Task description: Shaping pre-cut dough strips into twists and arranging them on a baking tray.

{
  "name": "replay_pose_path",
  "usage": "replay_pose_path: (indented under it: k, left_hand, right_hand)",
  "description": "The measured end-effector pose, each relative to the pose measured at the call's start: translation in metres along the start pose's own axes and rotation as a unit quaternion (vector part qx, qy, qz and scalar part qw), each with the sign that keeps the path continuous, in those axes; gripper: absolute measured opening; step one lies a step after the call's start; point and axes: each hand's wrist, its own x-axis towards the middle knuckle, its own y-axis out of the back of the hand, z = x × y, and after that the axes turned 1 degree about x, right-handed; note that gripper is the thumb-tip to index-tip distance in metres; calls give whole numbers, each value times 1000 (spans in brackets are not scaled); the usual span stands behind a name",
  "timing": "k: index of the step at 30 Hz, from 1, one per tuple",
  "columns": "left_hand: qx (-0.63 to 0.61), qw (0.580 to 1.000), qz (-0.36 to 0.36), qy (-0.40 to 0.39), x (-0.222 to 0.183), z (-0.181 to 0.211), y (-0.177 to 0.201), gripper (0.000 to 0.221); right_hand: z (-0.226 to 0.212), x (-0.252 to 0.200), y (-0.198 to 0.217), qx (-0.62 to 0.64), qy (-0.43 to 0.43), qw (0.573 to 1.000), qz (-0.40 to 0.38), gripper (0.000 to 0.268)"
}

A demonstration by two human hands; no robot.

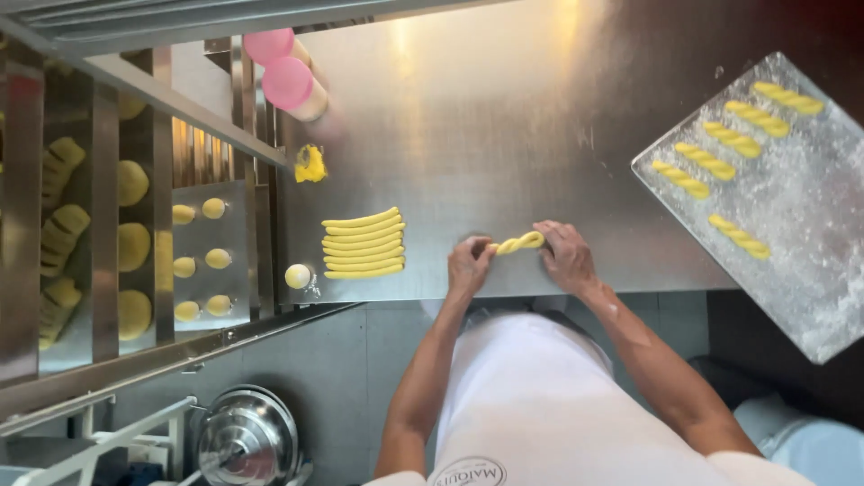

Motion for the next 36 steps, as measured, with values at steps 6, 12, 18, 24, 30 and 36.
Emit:
replay_pose_path:
  k: [6, 12, 18, 24, 30, 36]
  left_hand:
    - [-105, 994, -24, 34, 11, -5, 10, 16]
    - [-12, 997, -67, 41, 19, 6, 16, 17]
    - [-26, 998, -17, 48, 23, -11, -4, 15]
    - [-130, 980, 81, 124, 7, 12, -8, 17]
    - [13, 970, 178, 163, 28, -17, -39, 16]
    - [70, 948, 208, 228, 30, -3, -46, 16]
  right_hand:
    - [-9, 6, 23, 199, -126, 972, -10, 23]
    - [-10, -5, 11, 105, -160, 981, 14, 20]
    - [-5, 0, -1, 99, -62, 993, -26, 22]
    - [0, -3, 32, 0, 65, 995, -74, 30]
    - [63, -34, 16, 55, 56, 995, -57, 34]
    - [75, -40, 15, 63, 60, 996, -16, 26]
